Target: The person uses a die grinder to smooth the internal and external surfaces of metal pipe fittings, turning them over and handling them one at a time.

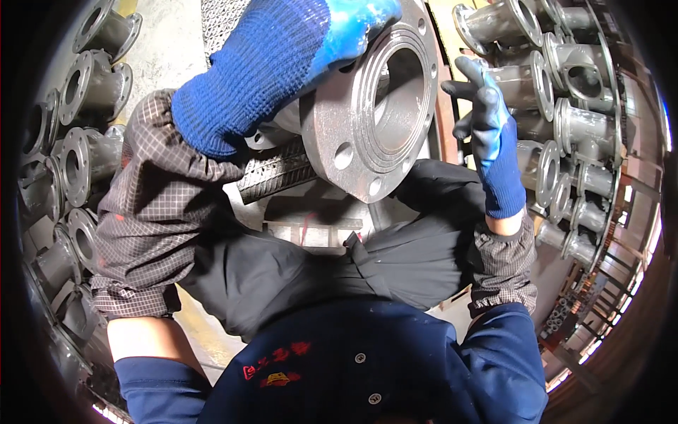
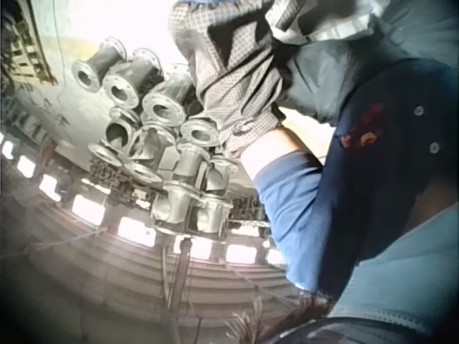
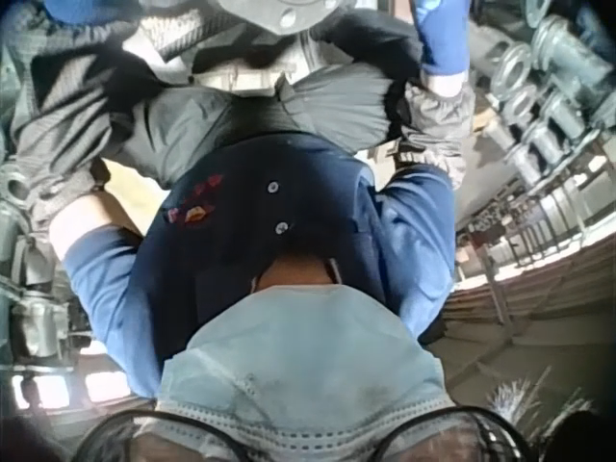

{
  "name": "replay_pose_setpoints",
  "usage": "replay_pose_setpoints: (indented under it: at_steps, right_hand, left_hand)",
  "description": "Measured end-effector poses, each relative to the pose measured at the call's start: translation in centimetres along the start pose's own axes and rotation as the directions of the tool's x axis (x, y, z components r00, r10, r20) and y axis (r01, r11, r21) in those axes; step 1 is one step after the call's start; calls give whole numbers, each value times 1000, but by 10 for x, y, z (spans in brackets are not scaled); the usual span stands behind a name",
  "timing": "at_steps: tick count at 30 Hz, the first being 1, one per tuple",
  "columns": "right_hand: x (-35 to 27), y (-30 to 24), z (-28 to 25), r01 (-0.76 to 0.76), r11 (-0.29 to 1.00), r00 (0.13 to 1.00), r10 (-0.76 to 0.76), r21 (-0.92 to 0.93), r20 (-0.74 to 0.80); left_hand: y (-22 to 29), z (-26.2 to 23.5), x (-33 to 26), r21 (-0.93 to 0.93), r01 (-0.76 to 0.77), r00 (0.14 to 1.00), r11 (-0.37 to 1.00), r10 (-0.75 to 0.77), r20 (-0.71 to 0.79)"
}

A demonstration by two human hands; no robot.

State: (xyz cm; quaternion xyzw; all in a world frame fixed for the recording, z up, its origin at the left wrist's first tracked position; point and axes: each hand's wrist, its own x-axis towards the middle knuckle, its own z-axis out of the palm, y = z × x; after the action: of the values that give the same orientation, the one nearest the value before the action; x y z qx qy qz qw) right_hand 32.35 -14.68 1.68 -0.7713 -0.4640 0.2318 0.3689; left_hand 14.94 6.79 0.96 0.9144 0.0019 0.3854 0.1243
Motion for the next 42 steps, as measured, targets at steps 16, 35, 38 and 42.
replay_pose_setpoints:
  at_steps: [16, 35, 38, 42]
  right_hand:
    - [7, -47, -41, -163, 980, 943, 119, 117, 312]
    - [-9, -22, -6, 483, 0, 846, -256, -875, 467]
    - [-3, -20, 4, 492, -181, 836, -176, -851, 520]
    - [0, -16, 0, 546, -205, 806, -137, -812, 576]
  left_hand:
    - [6, 10, 5, -186, 242, 970, 952, -231, 79]
    - [23, 11, 2, -215, 240, 968, 947, -217, 128]
    - [23, 11, 2, -216, 231, 970, 949, -209, 122]
    - [20, 15, 5, -222, 214, 976, 951, -198, 93]
